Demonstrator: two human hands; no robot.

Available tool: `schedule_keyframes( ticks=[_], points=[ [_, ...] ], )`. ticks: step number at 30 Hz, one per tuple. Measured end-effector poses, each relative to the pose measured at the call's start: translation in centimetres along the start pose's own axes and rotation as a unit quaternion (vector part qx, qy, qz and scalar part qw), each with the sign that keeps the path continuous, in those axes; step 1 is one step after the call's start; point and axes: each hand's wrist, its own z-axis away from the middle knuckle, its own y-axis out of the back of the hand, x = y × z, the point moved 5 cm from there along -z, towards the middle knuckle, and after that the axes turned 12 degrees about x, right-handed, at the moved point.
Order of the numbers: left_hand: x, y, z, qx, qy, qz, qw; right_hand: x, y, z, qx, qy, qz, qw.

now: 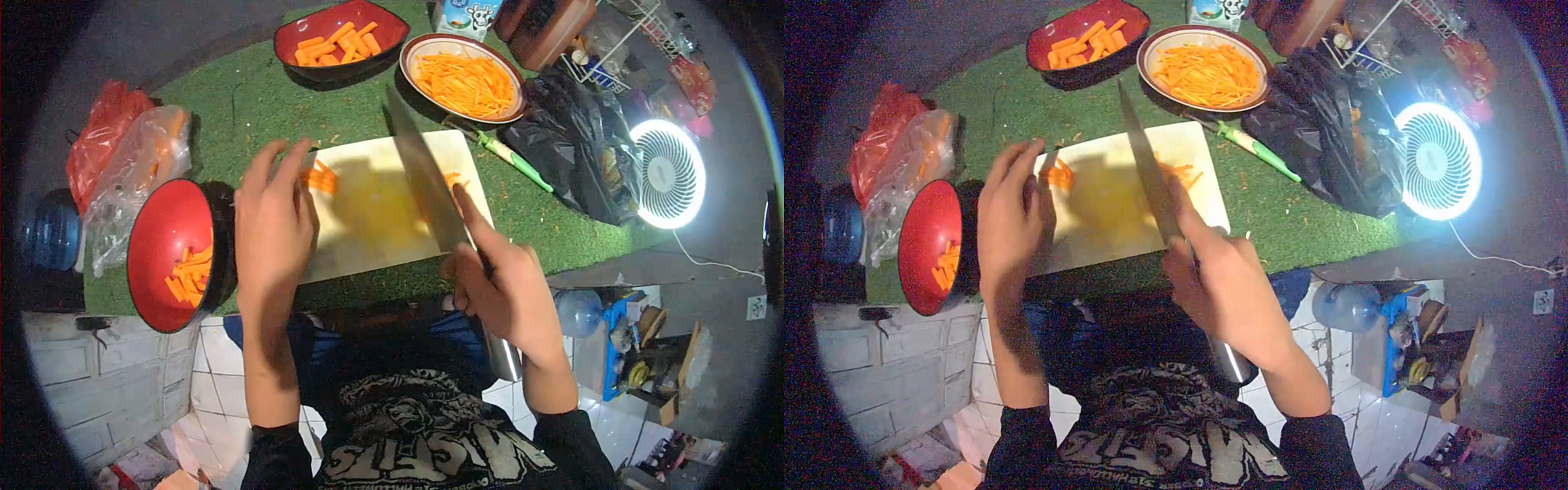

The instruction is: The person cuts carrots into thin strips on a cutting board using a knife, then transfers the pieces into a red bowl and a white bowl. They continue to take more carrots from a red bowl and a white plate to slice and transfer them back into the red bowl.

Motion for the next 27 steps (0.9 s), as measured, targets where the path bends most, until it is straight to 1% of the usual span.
schedule_keyframes(
  ticks=[2,4,6,7,9,10,12,15,18,21,24,25,27],
  points=[
    [-0.4,-0.3,0.1,-0.023,-0.002,0.014,1.0,1.2,-0.7,0.6,-0.044,0.003,-0.025,0.999],
    [-0.3,-0.5,0.1,-0.032,-0.028,0.014,0.999,1.6,-1.0,1.1,-0.067,-0.004,-0.067,0.995],
    [-0.3,-0.5,-0.1,-0.047,-0.038,0.018,0.998,1.9,-0.2,1.2,-0.072,-0.038,-0.04,0.996],
    [-0.1,-0.5,-0.2,-0.043,-0.067,0.014,0.997,1.9,0.2,1.2,-0.073,-0.054,-0.026,0.996],
    [0.1,-0.4,-0.4,-0.039,-0.124,0.008,0.991,1.6,1.1,1.1,-0.046,-0.112,-0.059,0.991],
    [0.1,-0.5,-0.4,-0.047,-0.128,0.003,0.991,1.5,1.5,1.1,-0.034,-0.14,-0.074,0.987],
    [0.1,-0.7,-0.5,-0.061,-0.136,-0.007,0.989,1.5,2.0,1.0,-0.036,-0.138,-0.074,0.987],
    [0.2,-0.8,-0.8,-0.051,-0.156,0.002,0.986,1.5,2.3,1.0,-0.034,-0.134,-0.076,0.988],
    [0.4,-0.7,-1.1,-0.051,-0.137,0.005,0.989,1.3,2.2,0.9,-0.036,-0.144,-0.079,0.986],
    [0.7,-0.4,-1.0,-0.039,-0.13,0.058,0.989,1.6,2.2,1.0,-0.034,-0.14,-0.088,0.986],
    [2.9,-0.7,0.2,0.013,-0.139,0.129,0.982,2.0,2.5,1.0,-0.027,-0.146,-0.096,0.984],
    [3.8,-1.4,0.6,-0.042,-0.101,0.094,0.989,2.0,2.5,0.8,-0.026,-0.146,-0.096,0.984],
    [4.8,-2.5,1.9,-0.047,-0.201,0.099,0.973,1.9,2.4,0.7,-0.028,-0.144,-0.097,0.984]
  ],
)
